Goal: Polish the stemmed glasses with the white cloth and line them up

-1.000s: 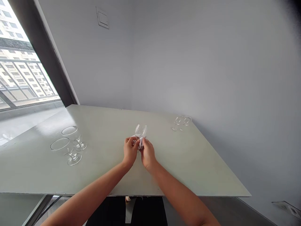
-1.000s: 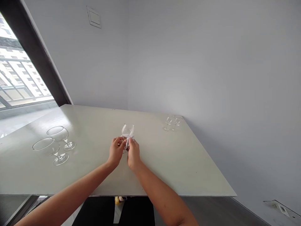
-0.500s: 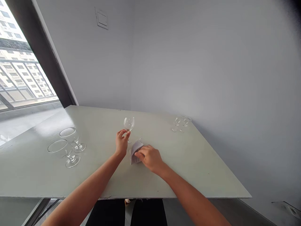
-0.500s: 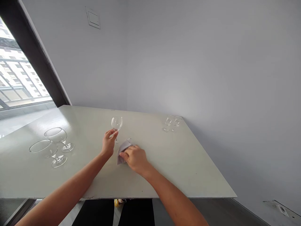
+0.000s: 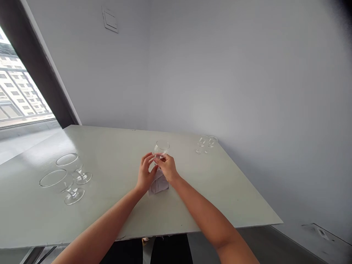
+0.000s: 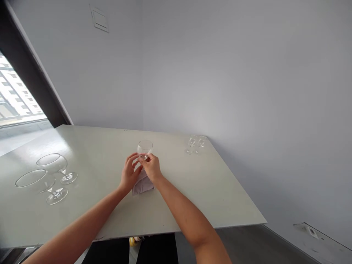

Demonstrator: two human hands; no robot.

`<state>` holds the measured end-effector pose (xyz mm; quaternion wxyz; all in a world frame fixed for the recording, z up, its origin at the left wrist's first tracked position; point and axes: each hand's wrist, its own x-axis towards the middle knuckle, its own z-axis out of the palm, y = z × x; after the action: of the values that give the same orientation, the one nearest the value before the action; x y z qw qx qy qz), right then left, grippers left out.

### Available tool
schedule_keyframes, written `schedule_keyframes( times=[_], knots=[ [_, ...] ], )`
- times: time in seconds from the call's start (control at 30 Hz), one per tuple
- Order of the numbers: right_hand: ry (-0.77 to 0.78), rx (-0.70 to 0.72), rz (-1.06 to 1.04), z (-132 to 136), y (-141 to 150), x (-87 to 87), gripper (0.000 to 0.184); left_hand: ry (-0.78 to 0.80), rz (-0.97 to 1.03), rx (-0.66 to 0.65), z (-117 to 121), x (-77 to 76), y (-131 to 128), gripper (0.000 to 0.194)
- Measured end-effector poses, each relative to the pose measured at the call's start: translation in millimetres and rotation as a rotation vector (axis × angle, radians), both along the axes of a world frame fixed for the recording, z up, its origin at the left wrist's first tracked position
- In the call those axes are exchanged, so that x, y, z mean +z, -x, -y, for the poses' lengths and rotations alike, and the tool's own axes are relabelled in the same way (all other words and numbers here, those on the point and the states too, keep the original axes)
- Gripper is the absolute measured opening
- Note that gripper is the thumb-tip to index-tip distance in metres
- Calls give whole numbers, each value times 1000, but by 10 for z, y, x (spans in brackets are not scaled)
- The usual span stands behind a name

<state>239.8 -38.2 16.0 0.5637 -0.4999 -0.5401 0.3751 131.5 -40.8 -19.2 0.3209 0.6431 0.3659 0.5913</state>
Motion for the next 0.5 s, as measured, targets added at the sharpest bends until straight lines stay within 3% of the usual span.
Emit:
schedule_keyframes(
  times=[0.1,0.27,0.37,0.5],
  knots=[
    [44,-219,72,-209,-310,-20,39,94,-53,11,51,-43,-19,48],
    [110,-497,132,-524,-1024,-117,32,345,-212,59,78,-152,-44,38],
    [153,-590,157,-603,-1306,-208,29,390,-234,70,59,-174,-41,35],
    [194,-644,173,-715,-1464,-294,27,391,-226,83,57,-155,-35,34]
  ],
)
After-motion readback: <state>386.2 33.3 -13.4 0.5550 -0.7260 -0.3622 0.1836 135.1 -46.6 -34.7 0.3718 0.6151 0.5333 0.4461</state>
